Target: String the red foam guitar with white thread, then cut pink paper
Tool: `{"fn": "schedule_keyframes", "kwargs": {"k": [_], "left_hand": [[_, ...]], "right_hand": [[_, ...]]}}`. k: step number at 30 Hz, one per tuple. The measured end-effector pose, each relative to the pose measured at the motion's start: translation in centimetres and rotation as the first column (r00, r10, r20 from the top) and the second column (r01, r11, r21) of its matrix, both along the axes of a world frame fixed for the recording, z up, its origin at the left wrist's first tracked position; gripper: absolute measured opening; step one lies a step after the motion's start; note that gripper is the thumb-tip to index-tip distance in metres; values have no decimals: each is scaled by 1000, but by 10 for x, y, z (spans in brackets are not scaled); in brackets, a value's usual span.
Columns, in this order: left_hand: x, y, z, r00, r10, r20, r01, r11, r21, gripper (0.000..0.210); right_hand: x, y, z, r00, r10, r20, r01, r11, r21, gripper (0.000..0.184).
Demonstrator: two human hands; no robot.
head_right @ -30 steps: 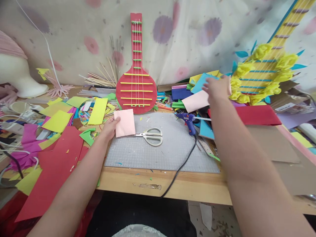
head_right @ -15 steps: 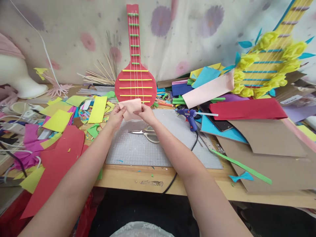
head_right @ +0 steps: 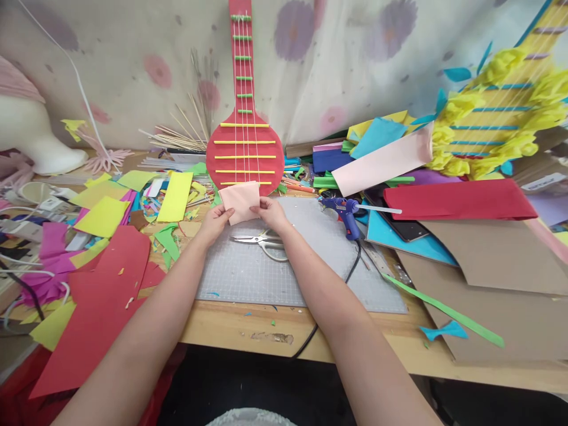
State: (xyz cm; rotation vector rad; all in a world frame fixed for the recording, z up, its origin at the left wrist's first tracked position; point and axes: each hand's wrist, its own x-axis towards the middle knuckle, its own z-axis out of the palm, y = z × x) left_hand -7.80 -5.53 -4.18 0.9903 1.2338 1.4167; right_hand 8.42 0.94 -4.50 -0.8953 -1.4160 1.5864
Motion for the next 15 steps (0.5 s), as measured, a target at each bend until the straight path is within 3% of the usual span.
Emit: {"fn": "schedule_keyframes", "kwargs": {"k": [6, 12, 15], "left_hand": [[0, -7, 4, 998, 14, 57, -15, 1000, 26, 34], [5, -14, 2, 993, 113, 21, -114, 992, 49, 40], [7, -16, 3, 992, 104, 68, -105, 994, 13, 40]], "right_hand": [[1, -9, 4, 998, 34, 44, -34, 999, -1, 23], [5, -22, 17, 992, 126, 31, -122, 987, -108, 28], [8, -25, 18, 989, 141, 49, -132, 979, -155, 24]]}}
